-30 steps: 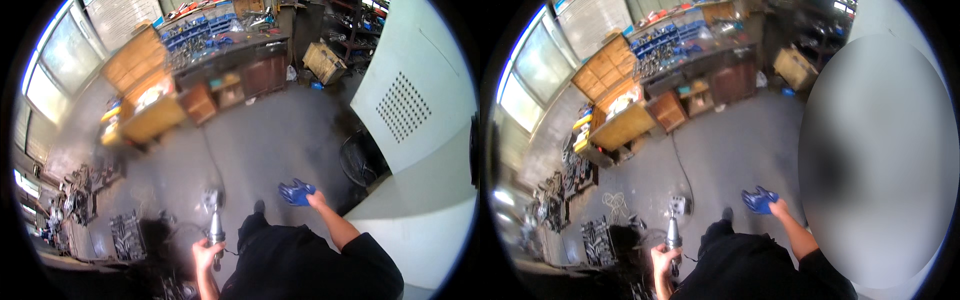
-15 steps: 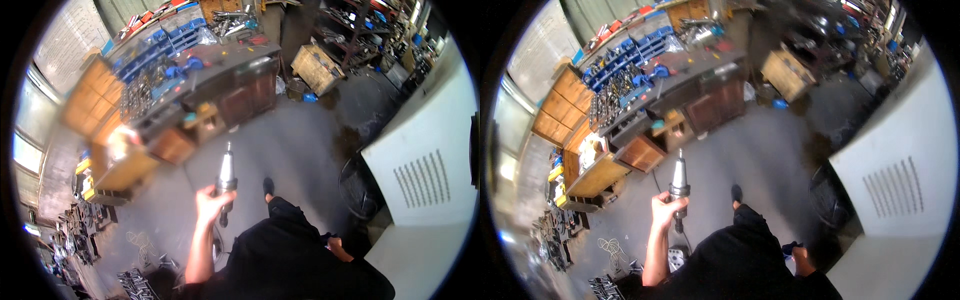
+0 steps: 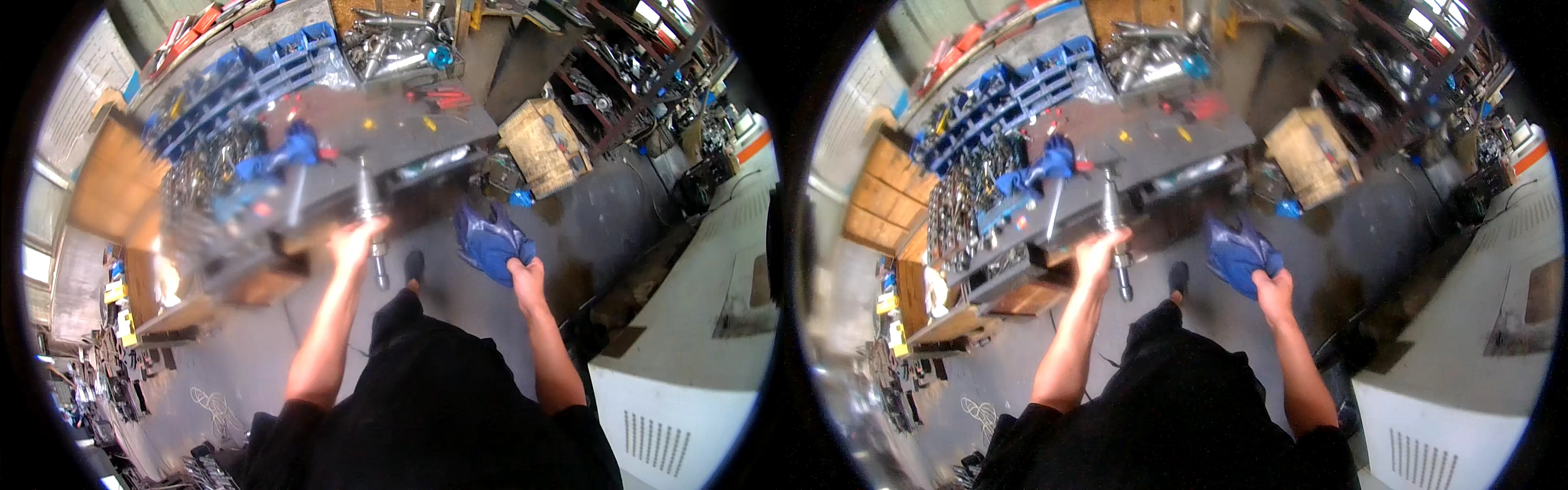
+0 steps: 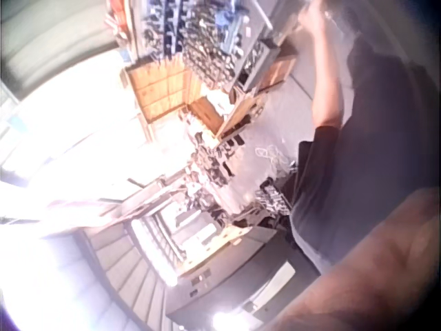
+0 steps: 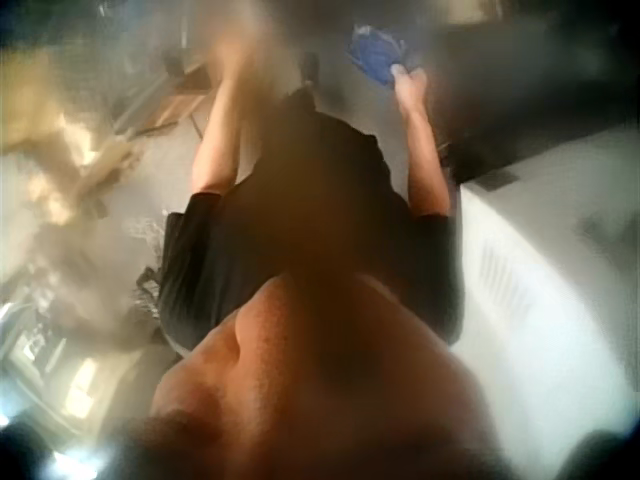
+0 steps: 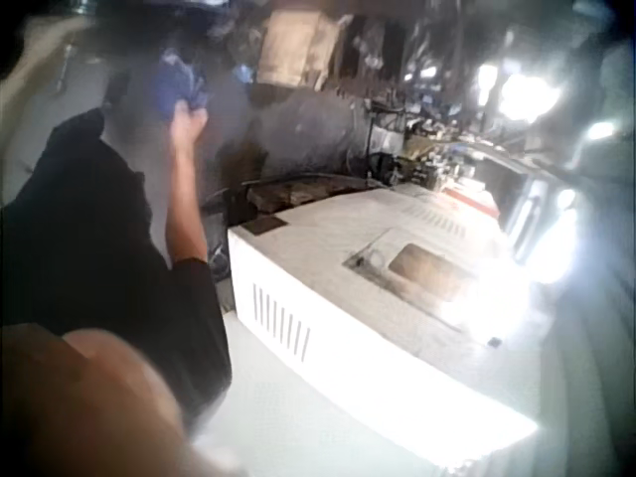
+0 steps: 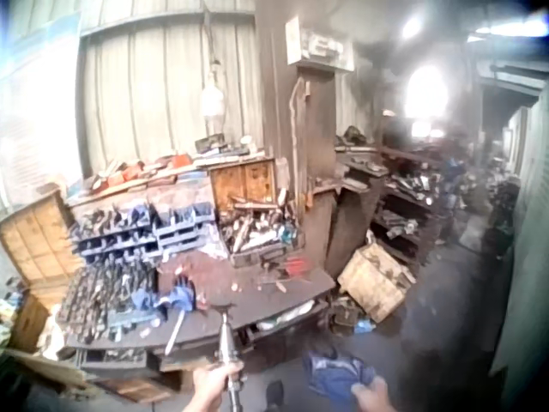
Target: The person walks through a workshop and puts on blue gloves. They then pick up a metal part and use a caliper to measure its dimensions. The person places the part on a workbench and continues to measure other metal components.
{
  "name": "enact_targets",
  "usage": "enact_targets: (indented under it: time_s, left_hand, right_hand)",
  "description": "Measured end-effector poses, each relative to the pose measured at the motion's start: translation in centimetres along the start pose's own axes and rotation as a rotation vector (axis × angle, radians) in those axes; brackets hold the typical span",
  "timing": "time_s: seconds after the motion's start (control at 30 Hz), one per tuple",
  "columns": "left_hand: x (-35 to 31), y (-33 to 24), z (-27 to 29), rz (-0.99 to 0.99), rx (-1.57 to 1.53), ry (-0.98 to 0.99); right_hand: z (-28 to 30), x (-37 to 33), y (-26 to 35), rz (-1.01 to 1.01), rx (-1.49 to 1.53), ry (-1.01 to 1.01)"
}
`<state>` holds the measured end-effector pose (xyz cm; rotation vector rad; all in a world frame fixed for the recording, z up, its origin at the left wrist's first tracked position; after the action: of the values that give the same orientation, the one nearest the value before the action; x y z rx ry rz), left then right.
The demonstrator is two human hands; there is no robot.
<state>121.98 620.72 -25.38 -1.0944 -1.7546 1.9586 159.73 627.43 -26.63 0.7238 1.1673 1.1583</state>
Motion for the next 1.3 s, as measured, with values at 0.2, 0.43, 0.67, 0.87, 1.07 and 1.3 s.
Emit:
enact_targets:
  time_s: [0.2, 0.43, 0.67, 0.87, 1.07, 1.3]
  left_hand:
    - [13.5, -4.3, -9.3, 0.064, 0.047, -0.088]
    - [21.1, -7.9, -14.2, 0.247, 0.362, -0.220]
    - [24.5, -7.2, -16.2, 0.350, 0.483, -0.223]
    - [27.1, -6.0, -13.0, 0.045, 0.669, -0.433]
    - [31.0, -3.5, -9.6, -0.097, 0.760, -0.413]
    - [30.2, -2.5, -10.0, -0.488, 0.694, -0.514]
  right_hand:
    - [-4.1, 6.1, 15.2, 0.203, 0.210, 0.129]
    - [-5.6, 16.1, 18.7, 0.311, -0.095, 0.180]
    - [-5.8, 26.4, 20.6, 0.264, -0.083, 0.330]
    - [-7.7, 31.3, 22.6, 0.303, -0.095, 0.513]
    - [-9.0, 32.5, 23.6, 0.313, -0.228, 0.615]
    - [-10.0, 32.7, 23.5, 0.346, -0.291, 0.646]
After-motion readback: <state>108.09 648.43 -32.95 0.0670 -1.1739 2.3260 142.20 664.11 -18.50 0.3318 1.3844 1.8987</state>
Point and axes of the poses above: each hand's wrist, its own x-axis towards the middle knuckle, its own z-axis out of the back of the hand, y = z × x, the point moved 4 cm from there along x, towards the middle knuckle, and after that the axes turned 10 degrees about -x, right-handed, at the moved point
